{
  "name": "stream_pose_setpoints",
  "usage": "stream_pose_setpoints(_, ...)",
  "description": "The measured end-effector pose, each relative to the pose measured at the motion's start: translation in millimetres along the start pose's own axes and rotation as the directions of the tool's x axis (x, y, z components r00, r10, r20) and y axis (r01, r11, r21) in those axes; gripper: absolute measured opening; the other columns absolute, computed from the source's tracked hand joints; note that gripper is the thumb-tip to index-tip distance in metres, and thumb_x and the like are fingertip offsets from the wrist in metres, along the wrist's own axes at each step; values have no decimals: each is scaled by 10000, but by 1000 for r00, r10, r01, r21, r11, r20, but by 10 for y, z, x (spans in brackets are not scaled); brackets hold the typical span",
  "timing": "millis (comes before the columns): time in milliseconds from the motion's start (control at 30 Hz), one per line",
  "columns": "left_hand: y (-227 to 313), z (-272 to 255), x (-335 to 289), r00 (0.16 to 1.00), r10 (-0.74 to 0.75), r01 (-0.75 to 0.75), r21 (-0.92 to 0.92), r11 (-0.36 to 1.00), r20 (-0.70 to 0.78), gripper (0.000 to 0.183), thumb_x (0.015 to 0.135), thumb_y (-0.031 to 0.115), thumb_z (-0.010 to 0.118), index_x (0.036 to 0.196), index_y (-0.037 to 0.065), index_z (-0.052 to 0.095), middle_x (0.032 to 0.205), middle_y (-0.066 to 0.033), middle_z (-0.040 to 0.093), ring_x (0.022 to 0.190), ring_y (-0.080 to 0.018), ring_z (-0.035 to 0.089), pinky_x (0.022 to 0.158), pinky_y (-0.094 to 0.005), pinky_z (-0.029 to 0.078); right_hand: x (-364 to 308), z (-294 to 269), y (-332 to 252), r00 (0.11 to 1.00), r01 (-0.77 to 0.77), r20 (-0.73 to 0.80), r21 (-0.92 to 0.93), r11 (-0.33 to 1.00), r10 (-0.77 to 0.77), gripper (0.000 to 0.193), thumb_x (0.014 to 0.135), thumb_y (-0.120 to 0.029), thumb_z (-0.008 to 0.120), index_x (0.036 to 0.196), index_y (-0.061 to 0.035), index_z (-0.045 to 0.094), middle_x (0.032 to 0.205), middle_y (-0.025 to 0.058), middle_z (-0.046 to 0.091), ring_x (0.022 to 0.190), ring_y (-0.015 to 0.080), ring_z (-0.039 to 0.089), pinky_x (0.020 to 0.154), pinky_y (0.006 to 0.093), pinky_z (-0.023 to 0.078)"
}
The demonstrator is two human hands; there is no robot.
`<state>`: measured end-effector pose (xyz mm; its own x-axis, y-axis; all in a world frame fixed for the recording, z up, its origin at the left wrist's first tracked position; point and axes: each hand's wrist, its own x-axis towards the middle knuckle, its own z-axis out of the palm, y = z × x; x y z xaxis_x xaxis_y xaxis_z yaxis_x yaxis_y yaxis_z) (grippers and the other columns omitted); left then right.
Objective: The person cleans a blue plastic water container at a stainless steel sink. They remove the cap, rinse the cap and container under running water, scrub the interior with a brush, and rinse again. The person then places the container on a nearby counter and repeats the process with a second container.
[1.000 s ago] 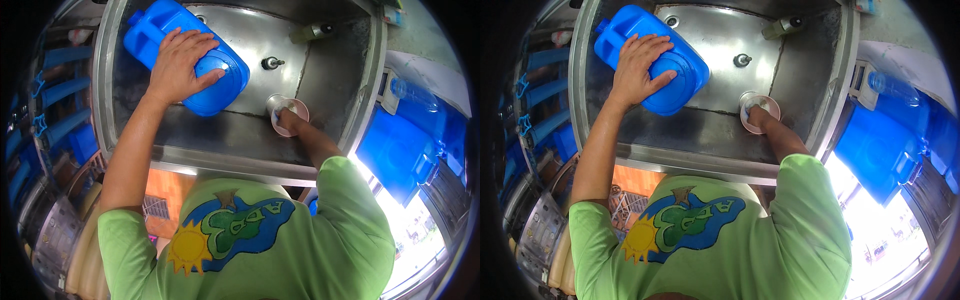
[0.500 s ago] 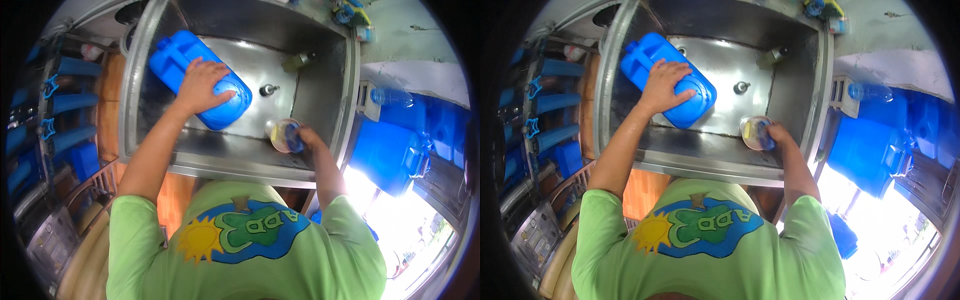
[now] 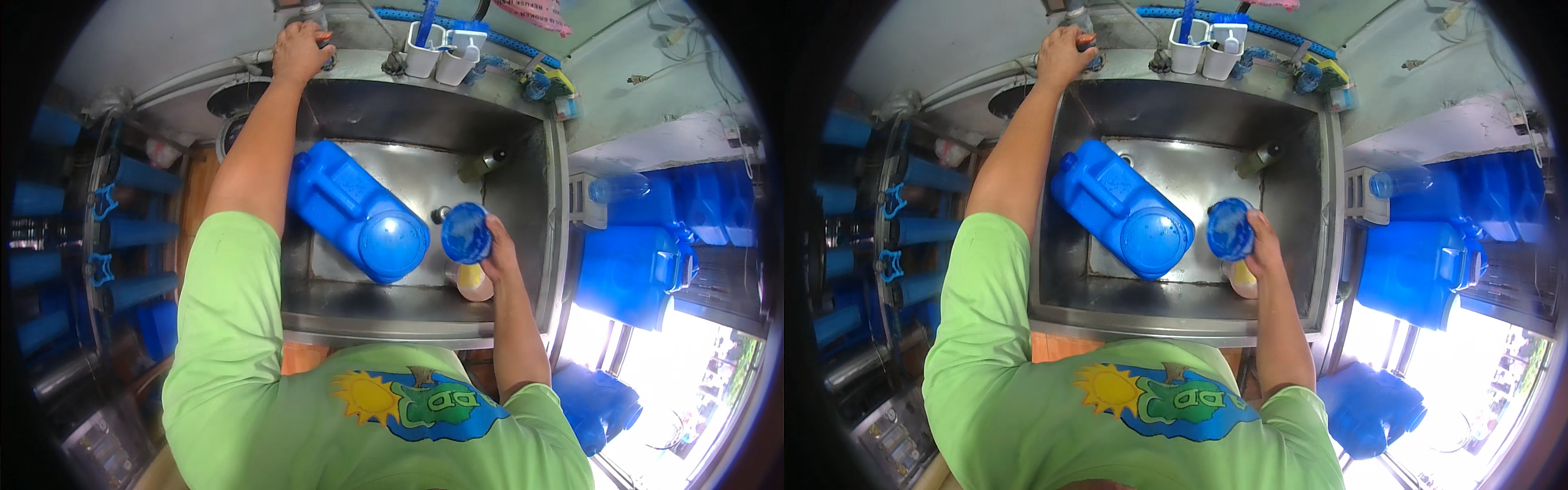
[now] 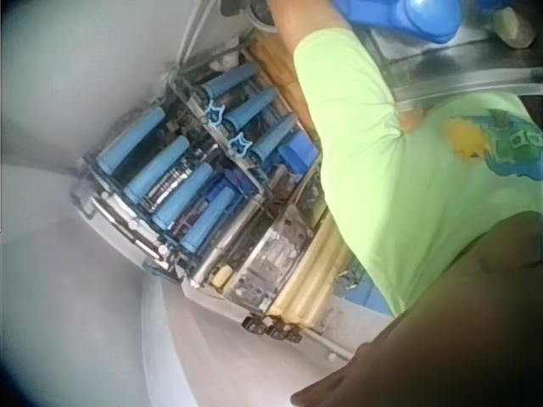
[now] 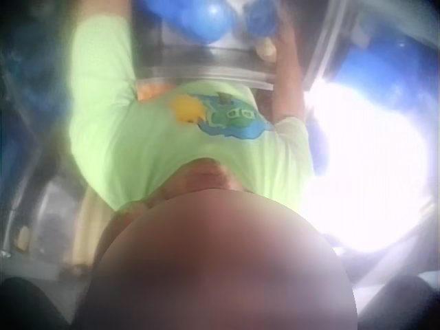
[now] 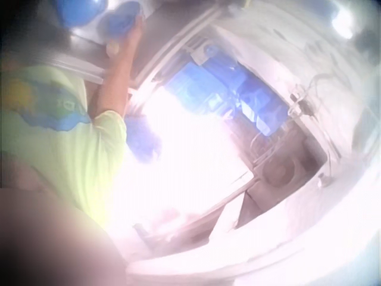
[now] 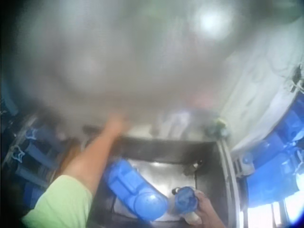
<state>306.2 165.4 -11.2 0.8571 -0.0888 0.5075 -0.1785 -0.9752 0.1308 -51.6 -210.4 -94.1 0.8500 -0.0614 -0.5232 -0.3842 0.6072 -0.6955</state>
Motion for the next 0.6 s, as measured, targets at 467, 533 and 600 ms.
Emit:
stream_pose_setpoints(467,1329,539,-1173,821,63,504,-772,388,567,713,972,666,502,1055,-17,689,1050,-244,698,1068,-358,660,915,-437,495,900,1433,-47,964,252,109,-64,966,-244,316,962,-293,698,1174,-79,606,1006,30,652,886,132,635,784,318,545)
stream_pose_setpoints(533,1740,423,-1569,694,39,714,-694,94,719,637,1004,612,487,1026,10,692,1014,-163,693,986,-278,659,867,-400,499,953,1516,-95,969,239,99,-163,957,-225,331,964,-327,688,1155,-68,615,986,31,647,854,136,631,755,312,545)
stream_pose_setpoints(600,1881,373,-1673,789,30,614,-789,6,614,576,1035,546,477,1094,9,676,1080,-117,686,989,-228,643,866,-374,497,957,1535,-192,995,89,44,80,993,-92,310,973,-322,659,1131,-59,623,951,36,647,762,144,624,673,295,537)
